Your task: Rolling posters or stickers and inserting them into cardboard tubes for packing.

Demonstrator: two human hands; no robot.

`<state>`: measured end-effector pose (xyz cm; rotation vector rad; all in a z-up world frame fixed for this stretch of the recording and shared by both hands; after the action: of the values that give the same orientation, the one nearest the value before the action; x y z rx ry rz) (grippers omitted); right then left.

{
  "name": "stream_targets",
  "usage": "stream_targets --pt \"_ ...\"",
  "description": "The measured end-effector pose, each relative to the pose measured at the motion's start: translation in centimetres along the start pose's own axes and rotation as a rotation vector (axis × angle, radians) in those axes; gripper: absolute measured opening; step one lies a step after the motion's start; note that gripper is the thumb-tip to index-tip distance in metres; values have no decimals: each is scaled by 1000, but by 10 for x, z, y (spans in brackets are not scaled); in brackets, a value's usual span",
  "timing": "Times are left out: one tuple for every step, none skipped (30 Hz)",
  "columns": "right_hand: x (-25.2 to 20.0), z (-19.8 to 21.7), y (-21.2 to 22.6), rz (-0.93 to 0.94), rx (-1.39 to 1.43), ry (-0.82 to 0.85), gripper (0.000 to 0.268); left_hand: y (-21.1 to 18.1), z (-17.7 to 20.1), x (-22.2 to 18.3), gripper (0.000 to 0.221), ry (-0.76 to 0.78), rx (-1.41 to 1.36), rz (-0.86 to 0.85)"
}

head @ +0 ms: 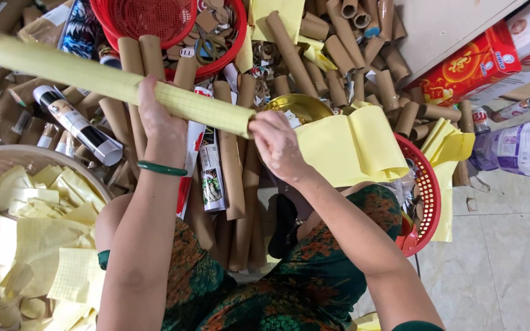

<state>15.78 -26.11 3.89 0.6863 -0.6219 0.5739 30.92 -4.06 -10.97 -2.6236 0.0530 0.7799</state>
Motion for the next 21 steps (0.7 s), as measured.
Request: stream_targets --pt "0 -3 3 -1 3 2 11 -5 -3 -10 41 -3 0 -1" --pt "0 -10 5 -9 -16 46 12 -16 -9 -21 41 8 95 -73" --pt "1 -17 8 -13 -35 89 14 -28 -17 -32 40 21 189 -148" --pt "-12 -40 -9 -12 -33 90 14 -34 -14 -32 40 20 188 -150" --pt "-33 -66 -51 -309 282 43 16 -48 -16 -35 39 46 222 -263" --pt "-61 -99 -88 -604 600 -3 20 -63 -18 -39 38 74 256 -376" --pt "-101 -131 -120 -601 603 -2 20 -69 -16 -43 38 73 256 -380" --pt "-142 -164 -161 -739 547 -41 28 -79 -16 -49 37 81 267 -431" --pt "-178 -209 -197 -877 488 -76 40 -89 -16 -55 35 88 279 -482" --pt "-183 -214 -191 -876 490 -75 40 -92 -14 -56 35 87 279 -485" --pt "-202 -229 -187 -991 262 160 60 -98 -15 -61 32 122 295 -531" --pt "-223 -239 -183 -1087 17 393 84 -104 -15 -66 29 158 312 -576" --pt "-228 -243 -175 -1085 20 398 84 -105 -15 -71 29 153 312 -580" --pt "-234 -246 -166 -1080 7 412 93 -104 -16 -75 28 154 339 -561" --pt "-234 -250 -160 -1069 -7 422 102 -104 -19 -78 26 158 362 -546" --pt "-226 -248 -161 -1061 -6 422 102 -108 -18 -77 26 158 359 -553" --pt "-230 -249 -162 -1142 37 470 98 -109 -17 -78 27 179 380 -563" --pt "-235 -250 -162 -1222 81 518 94 -110 -17 -79 27 200 400 -572" --pt "-234 -240 -162 -1227 78 518 94 -113 -19 -79 27 200 400 -566" --pt "-234 -239 -157 -1278 370 410 92 -116 -19 -78 25 203 362 -546" --pt "-230 -237 -152 -1306 662 289 91 -118 -21 -77 23 208 323 -527"
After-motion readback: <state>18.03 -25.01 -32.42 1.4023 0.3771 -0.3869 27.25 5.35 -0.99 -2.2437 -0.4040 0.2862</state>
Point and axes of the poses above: each hand's wrist, its own x-axis towards the middle knuckle, its own z-axis out of the back of the hand, y = z × x, the point moved 10 cm from there along x, towards the middle knuckle, and after that the axes turned 5 degrees about z, right-handed, at the moved point
